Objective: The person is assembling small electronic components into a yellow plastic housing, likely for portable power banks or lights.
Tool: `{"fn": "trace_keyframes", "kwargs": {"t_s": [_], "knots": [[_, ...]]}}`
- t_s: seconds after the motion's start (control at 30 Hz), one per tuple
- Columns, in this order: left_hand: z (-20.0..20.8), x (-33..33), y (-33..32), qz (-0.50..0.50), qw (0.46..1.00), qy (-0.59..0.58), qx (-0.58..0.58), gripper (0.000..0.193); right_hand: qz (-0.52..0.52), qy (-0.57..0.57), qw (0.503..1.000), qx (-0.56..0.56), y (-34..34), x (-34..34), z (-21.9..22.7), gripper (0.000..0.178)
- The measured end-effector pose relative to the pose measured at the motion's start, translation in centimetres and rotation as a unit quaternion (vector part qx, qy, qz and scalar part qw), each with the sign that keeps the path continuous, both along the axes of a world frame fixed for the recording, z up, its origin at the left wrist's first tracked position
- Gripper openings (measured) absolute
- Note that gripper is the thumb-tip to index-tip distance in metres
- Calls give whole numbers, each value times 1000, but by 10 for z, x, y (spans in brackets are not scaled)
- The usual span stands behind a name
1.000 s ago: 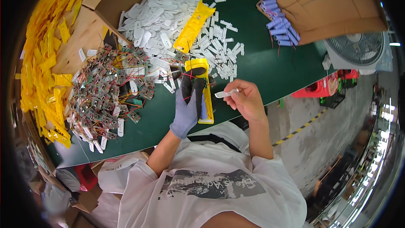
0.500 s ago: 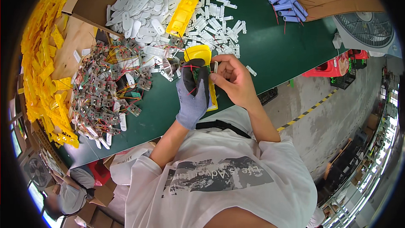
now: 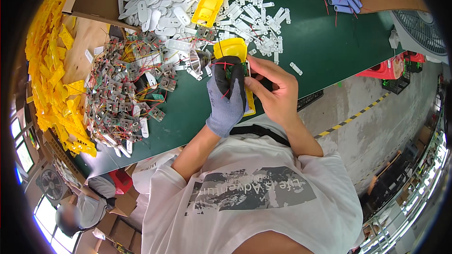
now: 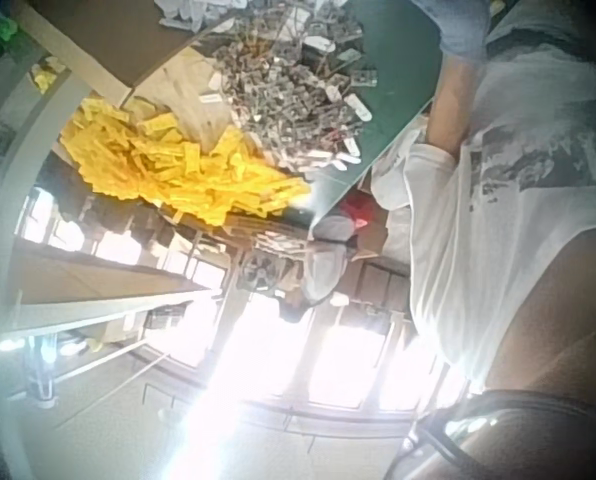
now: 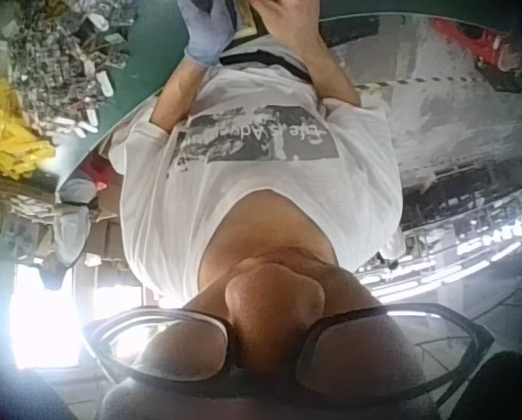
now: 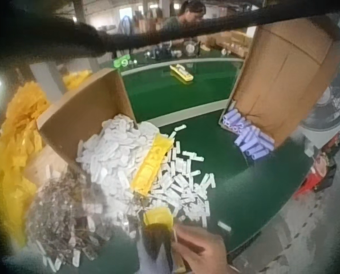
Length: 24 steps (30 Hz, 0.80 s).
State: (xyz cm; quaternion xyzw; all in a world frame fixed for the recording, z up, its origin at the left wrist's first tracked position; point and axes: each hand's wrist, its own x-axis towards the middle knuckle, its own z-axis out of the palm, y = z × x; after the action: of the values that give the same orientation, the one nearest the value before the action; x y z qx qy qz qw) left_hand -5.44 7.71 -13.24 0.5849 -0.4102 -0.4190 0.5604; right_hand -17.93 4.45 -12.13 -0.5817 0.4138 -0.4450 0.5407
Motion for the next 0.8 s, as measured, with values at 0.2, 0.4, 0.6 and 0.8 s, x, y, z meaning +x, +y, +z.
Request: {"fn": "trace_keyframes", "kwargs": {"t_s": [0.2, 0.4, 0.6, 0.8], "knots": [[7, -4, -3, 12, 999, 30, 10, 17, -9, 123, 984, -129, 1, 6, 4, 39], [1, -5, -2, 17, 1000, -5, -5, 16, -35, 40, 997, -56, 5, 8, -3, 36], [6, -5, 1, 15, 999, 31, -5, 16, -1, 46, 994, -100, 5, 2, -9, 37], [-2, -1, 5, 37, 996, 17, -74, 19, 23, 29, 990, -137, 6, 10, -2, 44]]}}
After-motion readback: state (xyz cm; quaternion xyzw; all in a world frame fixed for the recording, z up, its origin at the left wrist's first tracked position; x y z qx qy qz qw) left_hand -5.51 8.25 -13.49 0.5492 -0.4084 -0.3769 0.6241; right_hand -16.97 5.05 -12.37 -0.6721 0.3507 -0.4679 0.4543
